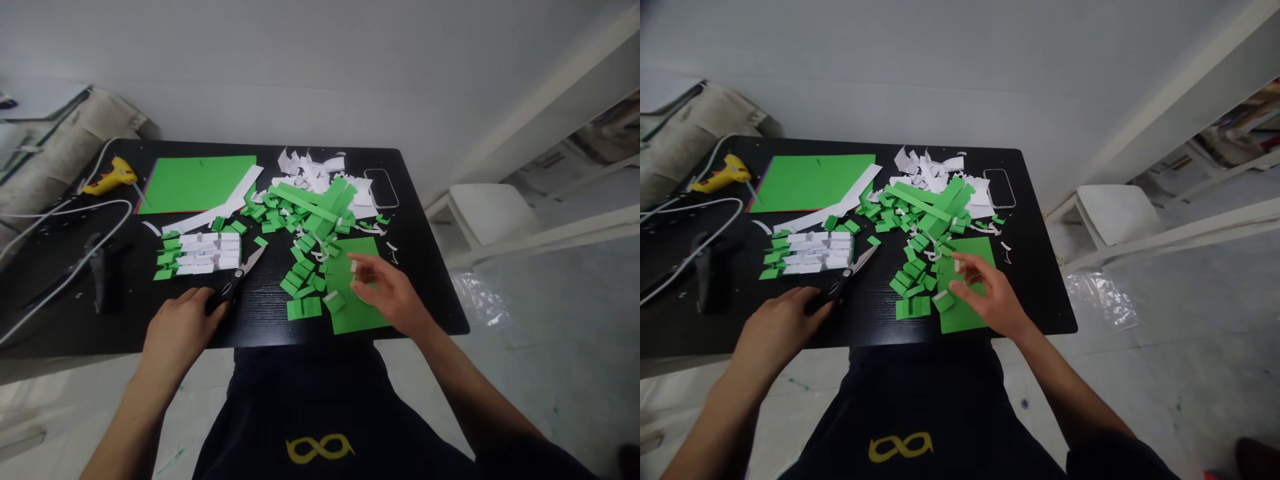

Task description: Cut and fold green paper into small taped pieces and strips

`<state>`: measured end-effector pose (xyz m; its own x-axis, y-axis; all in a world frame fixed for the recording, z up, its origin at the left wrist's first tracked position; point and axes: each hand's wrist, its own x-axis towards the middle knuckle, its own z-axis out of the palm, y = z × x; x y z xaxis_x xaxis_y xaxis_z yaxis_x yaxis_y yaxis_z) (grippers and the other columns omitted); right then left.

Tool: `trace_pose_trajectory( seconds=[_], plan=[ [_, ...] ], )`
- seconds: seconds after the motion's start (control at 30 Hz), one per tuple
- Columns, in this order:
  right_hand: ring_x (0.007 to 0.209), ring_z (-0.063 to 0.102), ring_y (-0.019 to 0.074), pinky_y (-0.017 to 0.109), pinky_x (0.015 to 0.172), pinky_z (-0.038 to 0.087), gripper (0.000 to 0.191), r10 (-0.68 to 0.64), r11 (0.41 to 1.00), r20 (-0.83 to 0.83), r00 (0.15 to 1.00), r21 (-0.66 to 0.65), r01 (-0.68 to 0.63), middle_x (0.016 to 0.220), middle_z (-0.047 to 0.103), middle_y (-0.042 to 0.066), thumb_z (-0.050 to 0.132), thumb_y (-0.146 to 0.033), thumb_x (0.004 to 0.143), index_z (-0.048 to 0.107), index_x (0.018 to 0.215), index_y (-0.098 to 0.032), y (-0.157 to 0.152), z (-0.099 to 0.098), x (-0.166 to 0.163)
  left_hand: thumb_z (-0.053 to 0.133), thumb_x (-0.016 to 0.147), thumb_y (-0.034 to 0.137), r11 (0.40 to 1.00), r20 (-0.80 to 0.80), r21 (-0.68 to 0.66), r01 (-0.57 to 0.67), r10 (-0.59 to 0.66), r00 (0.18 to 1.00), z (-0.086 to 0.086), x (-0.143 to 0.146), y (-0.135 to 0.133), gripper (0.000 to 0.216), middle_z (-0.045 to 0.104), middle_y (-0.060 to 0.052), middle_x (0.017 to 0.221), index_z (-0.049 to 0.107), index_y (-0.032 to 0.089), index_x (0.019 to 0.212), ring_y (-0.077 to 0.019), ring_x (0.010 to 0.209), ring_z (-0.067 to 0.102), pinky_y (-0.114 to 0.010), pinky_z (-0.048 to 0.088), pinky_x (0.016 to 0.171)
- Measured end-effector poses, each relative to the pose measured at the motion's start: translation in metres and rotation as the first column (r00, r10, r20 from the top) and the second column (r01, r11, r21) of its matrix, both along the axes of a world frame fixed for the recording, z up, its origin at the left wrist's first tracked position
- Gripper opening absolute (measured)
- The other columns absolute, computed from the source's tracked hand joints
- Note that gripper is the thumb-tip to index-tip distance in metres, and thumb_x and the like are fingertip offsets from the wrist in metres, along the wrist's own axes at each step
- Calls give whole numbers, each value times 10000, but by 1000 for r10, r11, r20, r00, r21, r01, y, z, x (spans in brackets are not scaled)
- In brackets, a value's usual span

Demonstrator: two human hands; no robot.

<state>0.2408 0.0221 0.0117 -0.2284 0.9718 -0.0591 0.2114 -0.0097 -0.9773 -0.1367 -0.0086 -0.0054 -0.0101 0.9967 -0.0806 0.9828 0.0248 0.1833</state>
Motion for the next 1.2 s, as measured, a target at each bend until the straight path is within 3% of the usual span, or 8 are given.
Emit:
trace_pose_trajectory(
  seconds=[0.13, 0.3, 0.4, 0.47, 0.6, 0.73, 1.03, 1.2],
  plan=[
    [611, 458, 145, 310, 622, 469, 653, 22, 916, -493, 870, -339, -215, 739, 531, -42, 732, -487, 961, 532, 1554, -298, -5, 9, -12, 551, 992, 496, 1000, 22, -5, -16, 17, 1000, -1, 3, 1, 343, 738, -151, 992, 756, 227, 1051, -350, 771, 681, -387, 396, 628],
    [568, 368, 130, 288, 578, 397, 784, 36, 878, -619, 785, -354, -320, 675, 511, -67, 752, -512, 957, 411, 1638, -326, -12, 10, -21, 576, 999, 490, 999, 23, 48, -25, 24, 999, 2, 2, -1, 298, 763, -126, 1042, 752, 255, 1052, -332, 823, 721, -379, 448, 626],
    [569, 371, 126, 281, 587, 410, 852, 77, 865, -626, 776, -345, -364, 671, 508, -74, 766, -525, 952, 345, 1670, -346, -17, 7, -27, 579, 1007, 495, 991, 153, 121, -64, 45, 987, 10, 16, -1, 301, 769, -107, 1044, 742, 244, 976, -310, 854, 724, -384, 493, 680],
    [563, 364, 121, 273, 587, 417, 881, 111, 857, -635, 765, -329, -397, 669, 502, -81, 777, -517, 952, 313, 1683, -355, -19, 3, -32, 602, 1006, 504, 991, 385, 130, -45, -9, 923, 17, 38, -1, 295, 786, -70, 1029, 741, 245, 979, -267, 877, 727, -377, 543, 782],
    [567, 402, 107, 256, 595, 434, 872, 193, 851, -643, 741, -266, -453, 720, 553, -76, 780, -455, 975, 285, 1690, -391, -25, -7, -40, 622, 1001, 500, 999, 827, -4, 32, -15, 561, 23, 98, 1, 310, 792, -46, 955, 740, 225, 1086, -211, 848, 723, -332, 576, 769],
    [586, 459, 100, 240, 586, 439, 833, 214, 864, -632, 745, -234, -446, 745, 563, -78, 774, -403, 988, 312, 1681, -395, -30, -12, -41, 650, 969, 495, 996, 934, -69, 49, 47, 355, 23, 136, 5, 290, 719, -25, 821, 691, 210, 938, -164, 711, 638, -305, 539, 678],
    [627, 515, 105, 240, 593, 413, 841, 228, 885, -533, 815, -236, -402, 772, 592, -67, 778, -353, 975, 325, 1684, -367, -33, -7, -38, 680, 964, 410, 994, 975, -94, 59, 80, 207, 22, 139, 10, 250, 622, 11, 697, 656, 200, 832, -123, 616, 538, -266, 461, 604],
    [686, 568, 123, 264, 675, 504, 781, 164, 969, -264, 950, -138, -206, 795, 607, -57, 726, -282, 988, 359, 1674, -351, -28, -4, -33, 698, 954, 375, 999, 978, -45, 20, 39, 205, 18, 133, 8, 261, 578, 23, 665, 655, 180, 786, -104, 599, 493, -231, 410, 576]
  ],
)
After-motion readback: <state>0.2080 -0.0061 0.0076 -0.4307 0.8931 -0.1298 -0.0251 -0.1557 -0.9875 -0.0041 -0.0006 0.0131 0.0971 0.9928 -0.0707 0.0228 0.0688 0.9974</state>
